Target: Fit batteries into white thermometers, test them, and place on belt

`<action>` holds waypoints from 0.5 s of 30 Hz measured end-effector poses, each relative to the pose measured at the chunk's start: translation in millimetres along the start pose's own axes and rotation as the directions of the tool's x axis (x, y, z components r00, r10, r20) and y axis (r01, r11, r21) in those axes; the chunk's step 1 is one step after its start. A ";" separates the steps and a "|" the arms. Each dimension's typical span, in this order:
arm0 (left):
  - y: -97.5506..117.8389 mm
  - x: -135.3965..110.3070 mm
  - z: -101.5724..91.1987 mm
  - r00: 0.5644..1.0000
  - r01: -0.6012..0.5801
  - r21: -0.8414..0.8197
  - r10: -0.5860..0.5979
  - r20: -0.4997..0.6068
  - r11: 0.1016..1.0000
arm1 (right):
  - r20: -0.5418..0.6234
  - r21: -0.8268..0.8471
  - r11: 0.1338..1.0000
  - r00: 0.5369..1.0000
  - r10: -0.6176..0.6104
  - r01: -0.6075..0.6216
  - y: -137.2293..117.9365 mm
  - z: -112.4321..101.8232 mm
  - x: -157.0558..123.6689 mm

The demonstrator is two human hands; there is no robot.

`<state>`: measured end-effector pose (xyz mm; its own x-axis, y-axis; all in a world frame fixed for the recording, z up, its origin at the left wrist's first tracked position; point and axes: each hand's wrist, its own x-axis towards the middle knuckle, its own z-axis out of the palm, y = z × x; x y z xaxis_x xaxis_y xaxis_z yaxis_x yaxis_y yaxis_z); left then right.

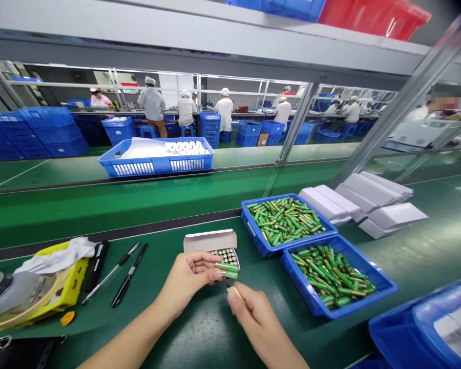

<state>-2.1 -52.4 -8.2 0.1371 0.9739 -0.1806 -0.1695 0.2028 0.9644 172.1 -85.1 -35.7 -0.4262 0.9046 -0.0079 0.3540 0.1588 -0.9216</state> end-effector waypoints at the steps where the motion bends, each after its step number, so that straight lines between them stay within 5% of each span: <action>1: -0.7 -0.4 1.1 1.000 0.004 -0.006 -0.004 0.016 1.000 | 0.007 0.019 1.000 1.000 0.004 -0.004 -0.2 0.3 0.6; 6: -2.9 -2.2 5.0 0.998 0.023 -0.025 -0.021 0.059 0.999 | -0.034 0.230 0.973 0.999 0.028 -0.020 0.0 -0.1 2.9; 10: -2.7 -5.7 9.0 0.999 -0.015 0.054 0.013 0.038 0.998 | -0.005 0.535 0.831 0.983 0.184 -0.153 2.2 -0.9 2.8; 12: -1.1 -7.6 10.8 0.999 -0.031 0.100 0.027 0.044 0.994 | -0.052 0.543 0.826 0.975 0.215 -0.153 2.1 1.3 0.9; 15: 2.7 -9.7 11.6 0.996 -0.075 0.193 0.063 0.070 0.978 | -0.280 0.343 0.938 0.950 0.140 -0.037 0.8 8.5 -3.1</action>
<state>7.5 -62.4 -1.6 0.1939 0.9753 -0.1059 0.0121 0.1056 0.9943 166.7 -91.1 -39.7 -0.1226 0.9921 -0.0277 0.0621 -0.0202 -0.9979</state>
